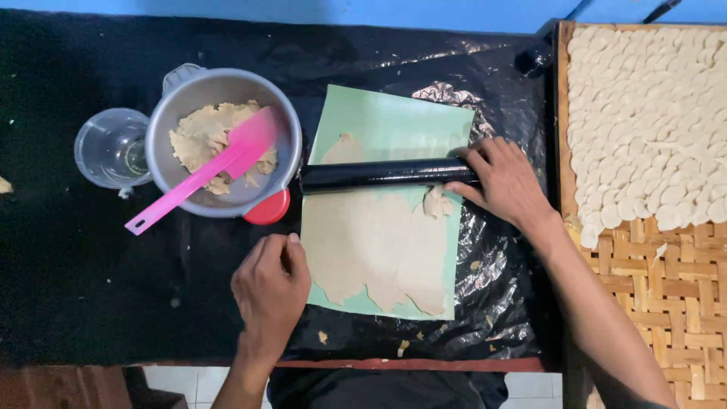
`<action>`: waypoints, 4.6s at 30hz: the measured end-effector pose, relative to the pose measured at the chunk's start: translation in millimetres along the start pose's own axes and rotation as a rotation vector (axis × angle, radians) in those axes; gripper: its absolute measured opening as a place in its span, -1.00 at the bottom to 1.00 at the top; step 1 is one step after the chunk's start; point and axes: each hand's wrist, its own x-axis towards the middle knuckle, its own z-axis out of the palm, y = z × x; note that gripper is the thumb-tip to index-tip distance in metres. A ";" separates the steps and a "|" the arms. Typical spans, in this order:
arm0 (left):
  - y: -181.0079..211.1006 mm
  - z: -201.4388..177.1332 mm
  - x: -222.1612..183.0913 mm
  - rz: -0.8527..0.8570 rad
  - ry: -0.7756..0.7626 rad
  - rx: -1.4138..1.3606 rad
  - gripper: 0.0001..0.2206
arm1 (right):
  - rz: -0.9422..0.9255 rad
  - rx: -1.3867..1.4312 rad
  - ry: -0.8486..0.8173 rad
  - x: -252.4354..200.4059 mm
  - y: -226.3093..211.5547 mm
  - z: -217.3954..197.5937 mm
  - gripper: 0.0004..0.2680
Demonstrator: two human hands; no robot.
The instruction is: Spread dough onto a plastic mat using a spatula and a rolling pin-like tube.
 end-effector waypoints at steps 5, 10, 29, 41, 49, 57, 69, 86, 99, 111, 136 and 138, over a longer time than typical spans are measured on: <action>-27.6 39.1 17.5 0.013 -0.030 -0.028 -0.71 | 0.072 -0.020 -0.115 -6.1 8.1 6.2 -0.56; -23.4 52.2 38.8 -0.095 -0.133 -0.053 -0.68 | 0.200 0.167 -0.041 -16.2 17.0 11.0 -0.59; 76.7 25.6 25.0 0.550 -0.125 -0.012 -0.61 | 0.281 0.073 -0.008 -70.2 -9.3 -34.7 -0.55; 72.4 111.9 23.9 0.762 -0.286 0.139 -0.52 | 0.150 -0.040 -0.009 -73.0 -33.7 -22.0 -0.45; 92.2 136.6 60.7 0.649 -0.360 0.169 -0.33 | 0.243 0.037 -0.066 -40.8 -6.1 -9.8 -0.57; 98.3 160.0 103.6 0.742 -0.058 0.193 -0.42 | 0.354 0.079 0.050 0.7 26.1 1.7 -0.59; 84.1 126.7 92.4 0.955 -0.313 0.079 -0.50 | 0.470 0.254 0.170 3.9 0.0 -24.5 -0.70; 82.8 99.3 13.2 0.931 -0.294 0.172 -0.42 | 0.318 0.055 0.039 -83.7 -50.2 -11.0 -0.48; 94.3 81.2 14.9 0.827 -0.428 0.026 -0.61 | 0.240 0.141 0.027 -108.4 -50.3 -37.2 -0.60; 84.3 116.8 1.3 0.773 -0.265 0.184 -0.48 | 0.333 0.096 0.036 -97.3 -44.4 -8.3 -0.67; 107.5 138.6 99.7 0.592 -0.001 0.150 -0.55 | 0.360 0.276 0.128 43.0 32.6 19.8 -0.70; 99.7 127.4 83.9 0.740 -0.227 -0.007 -0.53 | 0.351 0.266 0.173 40.6 31.2 20.6 -0.78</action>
